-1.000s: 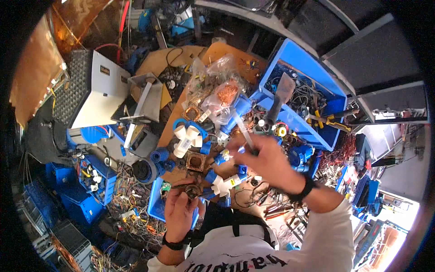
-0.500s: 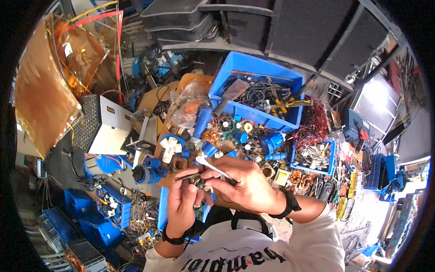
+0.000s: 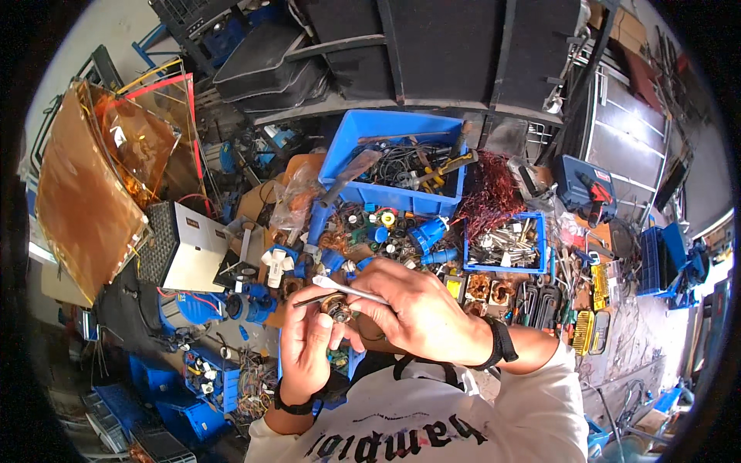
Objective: The person uses a screwdriver to manipulate the internal components of a small, cylindrical electronic device held in their left hand. They repeatedly probe and adjust parts within the device's casing while standing at a cluttered workbench.
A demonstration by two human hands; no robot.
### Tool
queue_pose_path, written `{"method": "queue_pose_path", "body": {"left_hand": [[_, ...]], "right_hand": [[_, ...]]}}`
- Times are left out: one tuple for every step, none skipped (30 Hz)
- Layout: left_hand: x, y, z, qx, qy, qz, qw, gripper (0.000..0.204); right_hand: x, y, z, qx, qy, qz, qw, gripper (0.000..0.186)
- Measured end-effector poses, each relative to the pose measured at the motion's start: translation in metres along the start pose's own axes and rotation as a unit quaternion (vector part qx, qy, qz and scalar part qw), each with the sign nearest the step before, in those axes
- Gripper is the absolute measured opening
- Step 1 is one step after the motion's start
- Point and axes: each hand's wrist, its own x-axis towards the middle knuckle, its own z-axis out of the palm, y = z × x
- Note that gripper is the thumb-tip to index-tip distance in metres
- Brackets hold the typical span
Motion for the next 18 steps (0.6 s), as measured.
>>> {"method": "queue_pose_path", "body": {"left_hand": [[-0.001, 0.001, 0.006, -0.008, -0.001, 0.001, 1.000, 0.035], [-0.002, 0.003, 0.009, -0.026, -0.014, -0.014, 0.999, 0.035], [-0.003, 0.006, 0.010, -0.043, -0.027, -0.030, 0.998, 0.034], [-0.003, 0.008, 0.012, -0.060, -0.039, -0.045, 0.996, 0.034], [-0.003, 0.009, 0.014, -0.068, -0.046, -0.050, 0.995, 0.033], [-0.004, 0.009, 0.016, -0.075, -0.051, -0.055, 0.994, 0.033], [-0.005, 0.010, 0.018, -0.082, -0.057, -0.060, 0.993, 0.032], [-0.006, 0.010, 0.020, -0.081, -0.059, -0.062, 0.993, 0.032], [-0.007, 0.010, 0.021, -0.081, -0.062, -0.064, 0.993, 0.031], [-0.008, 0.010, 0.023, -0.082, -0.065, -0.066, 0.992, 0.031], [-0.010, 0.010, 0.024, -0.057, -0.062, -0.058, 0.995, 0.031], [-0.012, 0.008, 0.025, -0.033, -0.059, -0.050, 0.996, 0.031], [-0.013, 0.007, 0.025, -0.009, -0.055, -0.042, 0.998, 0.031], [-0.014, 0.006, 0.027, -0.012, -0.048, -0.025, 0.998, 0.030], [-0.014, 0.006, 0.028, -0.003, -0.047, -0.015, 0.999, 0.030], [-0.015, 0.007, 0.029, 0.006, -0.047, -0.005, 0.999, 0.030], [-0.015, 0.007, 0.029, 0.015, -0.046, 0.005, 0.999, 0.029], [-0.014, 0.008, 0.030, 0.028, -0.046, 0.027, 0.998, 0.029]], "right_hand": [[-0.005, -0.001, -0.002, -0.006, 0.006, -0.003, 1.000, 0.012], [-0.010, -0.002, -0.004, -0.012, 0.012, -0.006, 1.000, 0.012], [-0.013, -0.003, -0.006, -0.017, 0.017, -0.010, 1.000, 0.013], [-0.017, -0.004, -0.008, -0.030, 0.024, -0.012, 0.999, 0.013], [-0.020, -0.004, -0.010, -0.042, 0.031, -0.013, 0.999, 0.013], [-0.023, -0.005, -0.011, -0.054, 0.038, -0.014, 0.998, 0.014], [-0.025, -0.007, -0.012, -0.062, 0.041, -0.020, 0.997, 0.014], [-0.027, -0.009, -0.013, -0.071, 0.045, -0.025, 0.996, 0.014], [-0.029, -0.011, -0.014, -0.080, 0.049, -0.029, 0.995, 0.014], [-0.030, -0.012, -0.014, -0.084, 0.050, -0.035, 0.995, 0.015], [-0.031, -0.013, -0.015, -0.089, 0.052, -0.041, 0.994, 0.015], [-0.031, -0.014, -0.016, -0.093, 0.053, -0.046, 0.993, 0.015], [-0.032, -0.015, -0.017, -0.095, 0.052, -0.047, 0.993, 0.015], [-0.032, -0.017, -0.018, -0.097, 0.052, -0.047, 0.993, 0.015], [-0.033, -0.018, -0.019, -0.099, 0.051, -0.048, 0.993, 0.014], [-0.033, -0.018, -0.020, -0.094, 0.054, -0.054, 0.993, 0.014], [-0.033, -0.017, -0.020, -0.088, 0.057, -0.061, 0.993, 0.015], [-0.032, -0.018, -0.021, -0.082, 0.060, -0.069, 0.992, 0.015]]}}
